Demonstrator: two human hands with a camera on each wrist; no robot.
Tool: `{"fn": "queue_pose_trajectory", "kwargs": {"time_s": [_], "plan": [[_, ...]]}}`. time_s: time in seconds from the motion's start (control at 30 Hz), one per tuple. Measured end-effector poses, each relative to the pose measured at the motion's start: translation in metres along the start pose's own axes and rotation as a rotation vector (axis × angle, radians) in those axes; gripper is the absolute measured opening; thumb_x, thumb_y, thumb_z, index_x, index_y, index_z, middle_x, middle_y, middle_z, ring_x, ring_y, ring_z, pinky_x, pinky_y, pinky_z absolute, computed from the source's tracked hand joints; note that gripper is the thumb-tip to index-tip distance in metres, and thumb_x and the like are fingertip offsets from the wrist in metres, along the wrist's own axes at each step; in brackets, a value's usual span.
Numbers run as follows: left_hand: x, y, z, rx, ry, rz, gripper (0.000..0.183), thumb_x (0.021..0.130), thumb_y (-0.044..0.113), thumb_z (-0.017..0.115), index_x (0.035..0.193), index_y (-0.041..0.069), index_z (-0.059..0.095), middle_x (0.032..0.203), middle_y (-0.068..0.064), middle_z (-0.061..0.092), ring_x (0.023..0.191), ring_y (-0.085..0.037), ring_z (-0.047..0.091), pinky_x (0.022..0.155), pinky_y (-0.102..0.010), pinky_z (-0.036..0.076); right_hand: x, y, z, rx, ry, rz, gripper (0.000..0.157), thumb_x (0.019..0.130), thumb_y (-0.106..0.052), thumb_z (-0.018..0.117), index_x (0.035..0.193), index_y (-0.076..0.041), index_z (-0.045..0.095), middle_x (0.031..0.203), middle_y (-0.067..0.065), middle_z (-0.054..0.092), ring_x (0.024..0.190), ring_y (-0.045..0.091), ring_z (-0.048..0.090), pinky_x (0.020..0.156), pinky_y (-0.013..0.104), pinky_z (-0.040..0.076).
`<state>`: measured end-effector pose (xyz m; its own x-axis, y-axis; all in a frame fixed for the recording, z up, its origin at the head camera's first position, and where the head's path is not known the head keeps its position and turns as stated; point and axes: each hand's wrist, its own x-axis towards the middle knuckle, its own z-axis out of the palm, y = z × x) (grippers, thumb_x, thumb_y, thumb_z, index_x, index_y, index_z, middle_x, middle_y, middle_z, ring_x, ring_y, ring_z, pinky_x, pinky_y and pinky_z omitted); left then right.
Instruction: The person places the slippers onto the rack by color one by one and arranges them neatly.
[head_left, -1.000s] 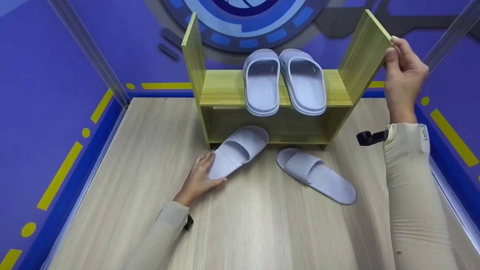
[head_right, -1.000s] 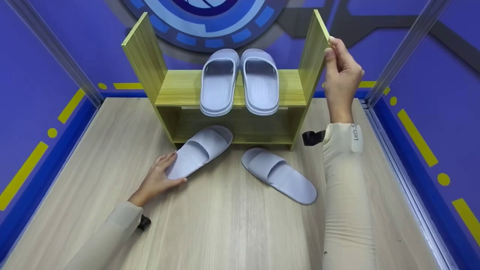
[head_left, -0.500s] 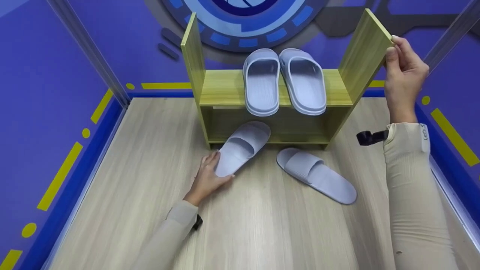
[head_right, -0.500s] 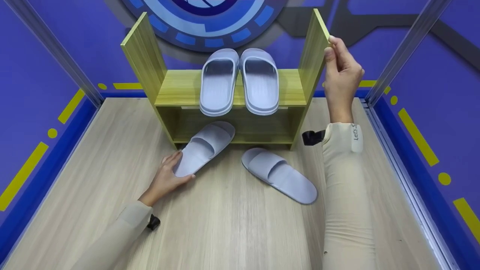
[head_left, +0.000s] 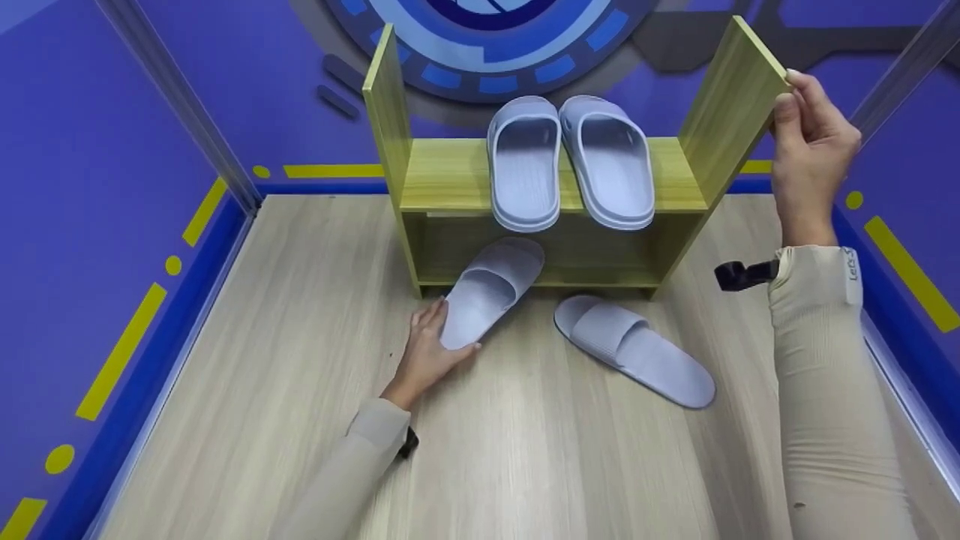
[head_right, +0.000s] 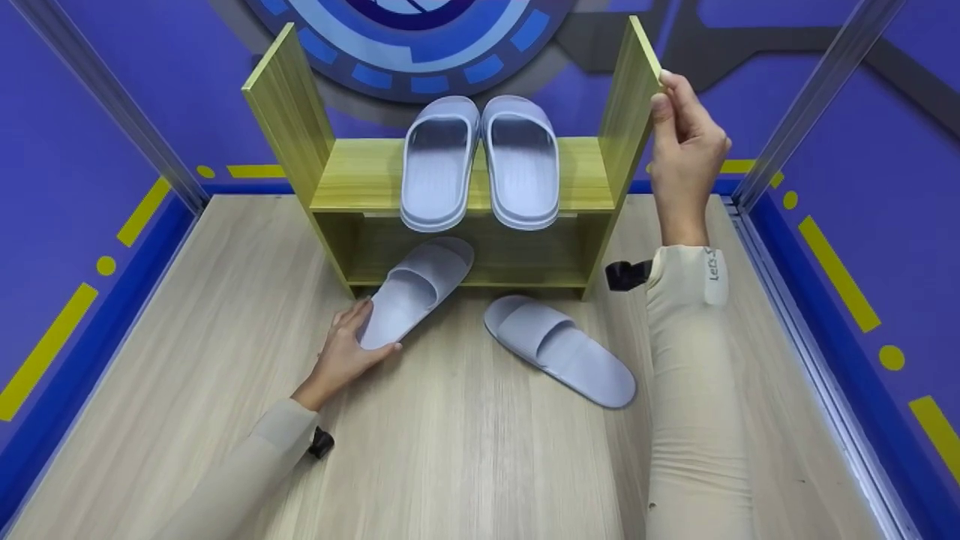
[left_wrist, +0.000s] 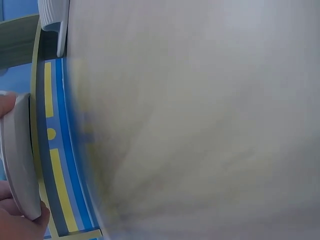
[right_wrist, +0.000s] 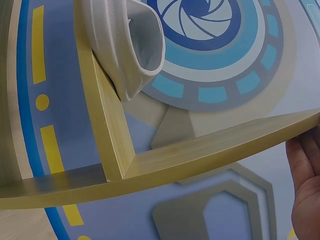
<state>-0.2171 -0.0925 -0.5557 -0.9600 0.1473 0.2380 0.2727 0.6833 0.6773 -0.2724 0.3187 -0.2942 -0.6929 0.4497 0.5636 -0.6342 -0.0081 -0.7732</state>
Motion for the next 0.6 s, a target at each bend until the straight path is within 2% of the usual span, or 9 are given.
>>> {"fn": "queue_pose_trajectory", "kwargs": {"time_s": [0.23,0.43,0.6], "plan": [[0.003,0.003,0.0,-0.033,-0.058,-0.041,0.097,0.071,0.042,0.082,0.143,-0.007,0.039,0.151,-0.02,0.037,0.133,-0.037,0.036,0.109,-0.048,0.037,-0.001,0.0,-0.001,-0.048,0.002,0.005,0.028,0.085,-0.008,0.068,0.112,0.0,0.07,0.111,0.015,0.071,0.096,0.019,0.07,0.087,0.023,0.054],[0.004,0.004,-0.004,-0.024,-0.079,-0.027,0.098,0.07,0.041,0.083,0.143,-0.009,0.038,0.152,-0.022,0.035,0.133,-0.038,0.036,0.109,-0.048,0.037,-0.001,-0.001,-0.001,-0.056,0.004,0.022,0.029,0.085,-0.009,0.068,0.112,-0.001,0.07,0.112,0.013,0.071,0.097,0.019,0.07,0.09,0.024,0.052],[0.003,0.004,-0.01,-0.028,-0.142,-0.028,0.098,0.072,0.036,0.083,0.145,-0.008,0.034,0.155,-0.02,0.029,0.138,-0.037,0.03,0.112,-0.048,0.034,-0.001,-0.001,-0.001,-0.053,0.003,0.02,0.029,0.084,-0.009,0.068,0.112,-0.001,0.07,0.111,0.013,0.072,0.096,0.019,0.07,0.09,0.024,0.053]]}}
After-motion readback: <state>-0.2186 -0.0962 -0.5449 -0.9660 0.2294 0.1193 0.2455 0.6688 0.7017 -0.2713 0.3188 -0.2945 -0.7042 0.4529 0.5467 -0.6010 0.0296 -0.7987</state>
